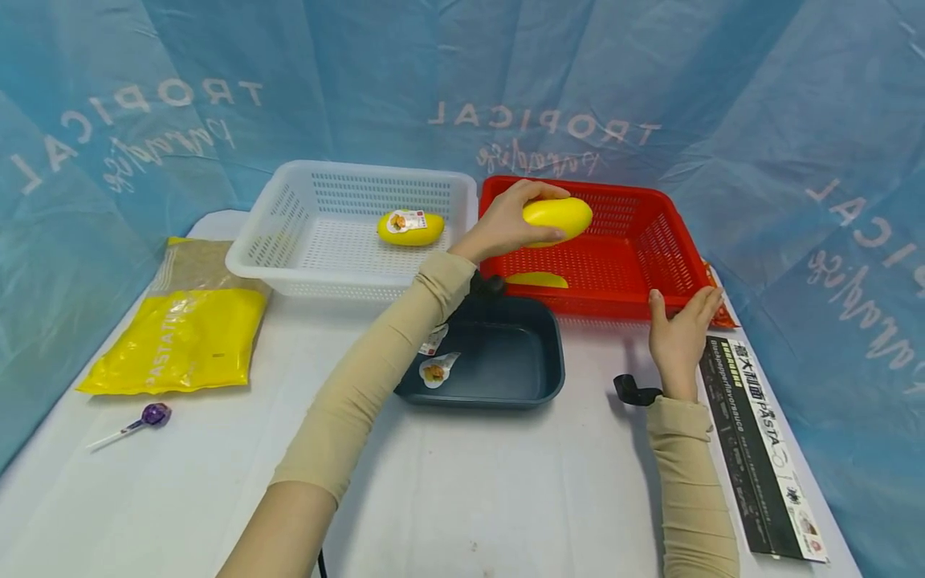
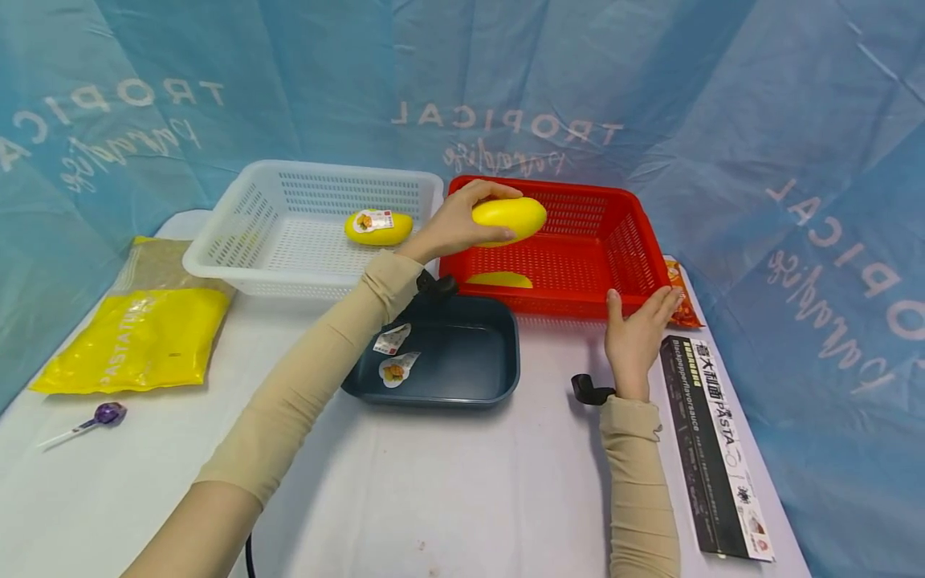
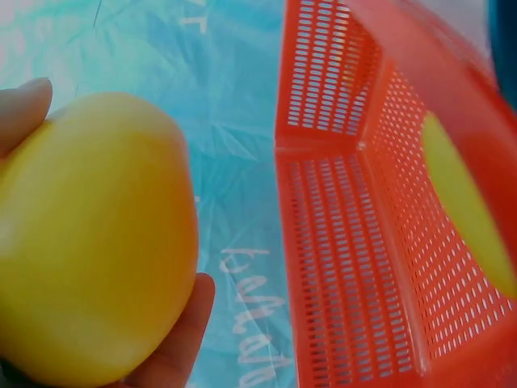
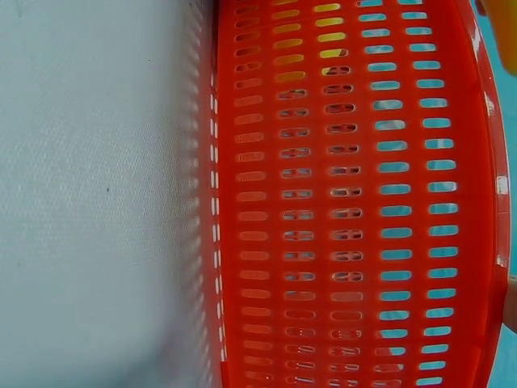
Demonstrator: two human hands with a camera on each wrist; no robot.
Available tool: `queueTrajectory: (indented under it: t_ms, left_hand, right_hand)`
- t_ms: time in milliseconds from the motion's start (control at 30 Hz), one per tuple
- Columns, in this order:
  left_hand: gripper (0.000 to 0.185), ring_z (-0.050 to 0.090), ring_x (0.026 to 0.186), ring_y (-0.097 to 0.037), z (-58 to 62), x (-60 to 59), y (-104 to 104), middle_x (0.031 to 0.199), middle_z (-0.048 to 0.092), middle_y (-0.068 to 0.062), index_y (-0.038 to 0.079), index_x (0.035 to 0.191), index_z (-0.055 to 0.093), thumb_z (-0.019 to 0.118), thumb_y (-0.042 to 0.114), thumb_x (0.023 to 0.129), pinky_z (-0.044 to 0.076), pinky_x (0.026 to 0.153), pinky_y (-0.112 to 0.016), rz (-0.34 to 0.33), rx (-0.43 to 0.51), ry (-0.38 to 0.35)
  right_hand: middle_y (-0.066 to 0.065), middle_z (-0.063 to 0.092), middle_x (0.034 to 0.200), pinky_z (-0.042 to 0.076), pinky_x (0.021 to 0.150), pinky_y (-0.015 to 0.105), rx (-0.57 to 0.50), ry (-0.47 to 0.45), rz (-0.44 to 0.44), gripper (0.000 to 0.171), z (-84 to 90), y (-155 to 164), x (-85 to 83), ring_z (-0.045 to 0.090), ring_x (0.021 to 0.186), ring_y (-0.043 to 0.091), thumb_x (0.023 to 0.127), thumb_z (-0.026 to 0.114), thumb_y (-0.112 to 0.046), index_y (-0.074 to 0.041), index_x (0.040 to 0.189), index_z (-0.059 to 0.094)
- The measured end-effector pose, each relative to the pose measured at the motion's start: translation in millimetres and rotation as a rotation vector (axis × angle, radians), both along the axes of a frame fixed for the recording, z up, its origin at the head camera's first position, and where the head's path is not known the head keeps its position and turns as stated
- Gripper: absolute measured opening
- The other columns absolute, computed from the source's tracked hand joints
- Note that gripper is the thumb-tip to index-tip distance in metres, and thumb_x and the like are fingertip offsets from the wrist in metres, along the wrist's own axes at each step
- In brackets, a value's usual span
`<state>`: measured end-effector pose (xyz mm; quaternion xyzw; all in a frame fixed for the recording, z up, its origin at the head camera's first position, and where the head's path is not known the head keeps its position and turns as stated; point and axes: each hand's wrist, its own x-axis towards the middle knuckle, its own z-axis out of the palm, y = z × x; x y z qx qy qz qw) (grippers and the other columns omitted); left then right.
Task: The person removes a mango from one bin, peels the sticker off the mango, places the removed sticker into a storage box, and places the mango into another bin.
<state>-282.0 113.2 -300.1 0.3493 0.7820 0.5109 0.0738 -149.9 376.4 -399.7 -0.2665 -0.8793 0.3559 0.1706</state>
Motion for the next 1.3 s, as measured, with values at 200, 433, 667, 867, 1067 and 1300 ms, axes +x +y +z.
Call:
queueTrajectory:
  t_ms: [200,433,667,867,1067,1300]
  left_hand:
    - [0.053,0.050,0.110,-0.017,5.3,-11.4,12.7,0.138,0.049,0.000,0.020,0.135,0.054,0.072,0.027,0.086,0.048,0.089,-0.026,-0.005,-0.029,-0.097]
    - [0.052,0.050,0.111,-0.018,0.2,-27.4,21.7,0.136,0.051,-0.003,0.019,0.136,0.053,0.070,0.027,0.088,0.048,0.090,-0.026,0.002,-0.077,-0.192]
    - [0.049,0.051,0.114,-0.021,-14.5,-32.3,23.7,0.137,0.051,-0.006,0.016,0.134,0.055,0.069,0.026,0.088,0.048,0.092,-0.027,0.017,-0.124,-0.227]
    - [0.050,0.050,0.116,-0.021,-22.2,-38.5,24.0,0.139,0.050,-0.006,0.015,0.135,0.054,0.068,0.028,0.089,0.048,0.094,-0.028,0.032,-0.157,-0.281]
    - [0.051,0.050,0.114,-0.020,-22.2,-46.8,22.3,0.143,0.047,-0.006,0.015,0.138,0.053,0.066,0.030,0.091,0.048,0.092,-0.026,0.061,-0.249,-0.325]
    - [0.052,0.053,0.107,-0.019,-21.9,-50.2,24.5,0.142,0.049,-0.007,0.013,0.139,0.052,0.065,0.029,0.091,0.050,0.087,-0.025,0.104,-0.292,-0.349]
  right_hand:
    - [0.011,-0.017,0.163,0.004,0.123,0.049,0.005,0.006,-0.004,0.091,-1.2,0.7,0.1,-0.013,0.151,0.030,0.096,0.042,-0.053,-0.004,0.154,-0.007]
    - [0.012,-0.016,0.163,0.005,0.122,0.052,-0.001,-0.017,-0.003,0.091,2.8,-0.2,1.9,-0.012,0.151,0.031,0.096,0.042,-0.054,-0.005,0.154,-0.008]
    - [0.012,-0.015,0.163,0.005,0.122,0.052,0.004,-0.020,-0.005,0.091,3.0,0.7,2.0,-0.012,0.151,0.032,0.096,0.042,-0.054,-0.004,0.154,-0.007]
    - [0.010,-0.017,0.163,0.003,0.122,0.052,-0.002,-0.025,0.002,0.091,3.0,0.9,1.9,-0.014,0.151,0.031,0.096,0.042,-0.053,-0.005,0.154,-0.009]
    - [0.009,-0.017,0.163,0.003,0.122,0.053,-0.004,-0.020,0.000,0.092,2.5,1.4,0.9,-0.015,0.150,0.031,0.096,0.043,-0.055,-0.007,0.154,-0.009]
    - [0.009,-0.017,0.163,0.005,0.121,0.054,0.000,-0.031,-0.002,0.091,2.1,2.3,0.8,-0.013,0.151,0.032,0.096,0.042,-0.054,-0.007,0.154,-0.009]
